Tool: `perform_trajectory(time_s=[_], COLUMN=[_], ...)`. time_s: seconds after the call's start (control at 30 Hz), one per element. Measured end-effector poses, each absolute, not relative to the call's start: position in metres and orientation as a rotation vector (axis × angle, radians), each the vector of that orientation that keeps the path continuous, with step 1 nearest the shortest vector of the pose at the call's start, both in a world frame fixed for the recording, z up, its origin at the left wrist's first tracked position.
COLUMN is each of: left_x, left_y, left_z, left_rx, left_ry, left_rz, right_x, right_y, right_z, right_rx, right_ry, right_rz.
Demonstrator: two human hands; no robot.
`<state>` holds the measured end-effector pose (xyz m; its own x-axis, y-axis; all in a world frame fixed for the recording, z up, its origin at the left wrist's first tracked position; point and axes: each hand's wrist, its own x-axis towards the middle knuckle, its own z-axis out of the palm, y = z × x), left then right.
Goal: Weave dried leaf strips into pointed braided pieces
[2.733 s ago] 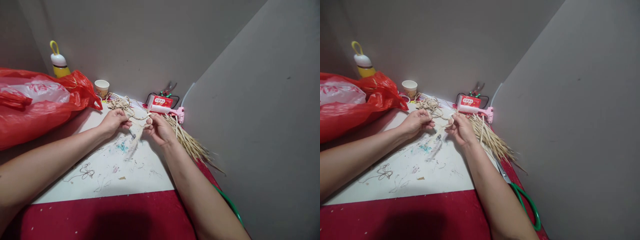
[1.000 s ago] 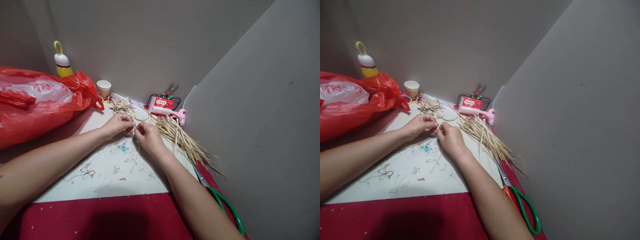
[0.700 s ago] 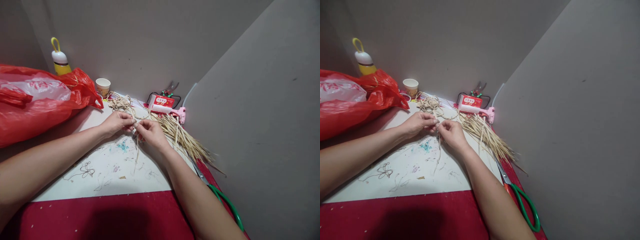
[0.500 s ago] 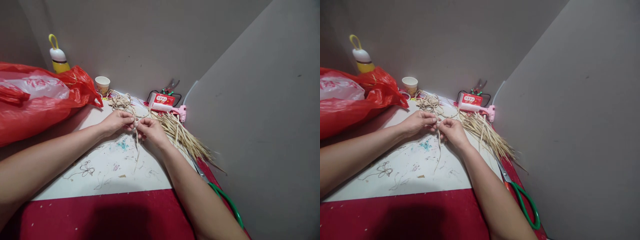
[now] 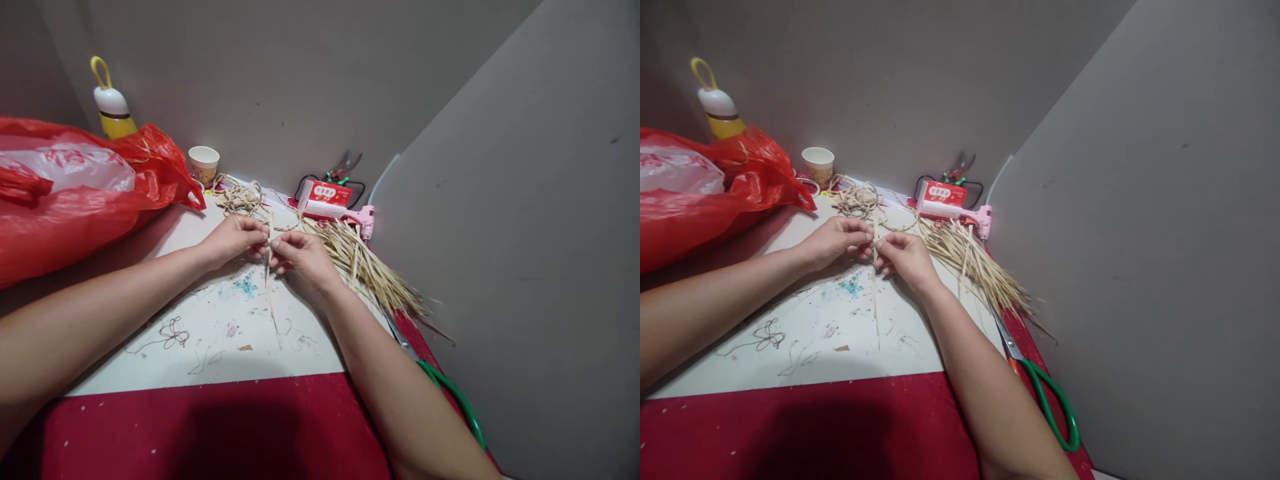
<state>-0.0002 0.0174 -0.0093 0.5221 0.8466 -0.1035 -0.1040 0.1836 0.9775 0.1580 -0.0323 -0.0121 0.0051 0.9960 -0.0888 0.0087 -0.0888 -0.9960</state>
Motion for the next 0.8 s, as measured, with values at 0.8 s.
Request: perform_trajectory(time_s=[0.8], left_x=[0.0014], left_y=[0.0141], left_z=[-0.0091], left_rx=[1.355], left_ry=[0.800], left_rz=[0.736], right_x=[0.1588], right_y=[-0.0293], right_z=[-0.0125], right_rx=[-1.290], right_ry=[-1.082], right_rz=[1.250])
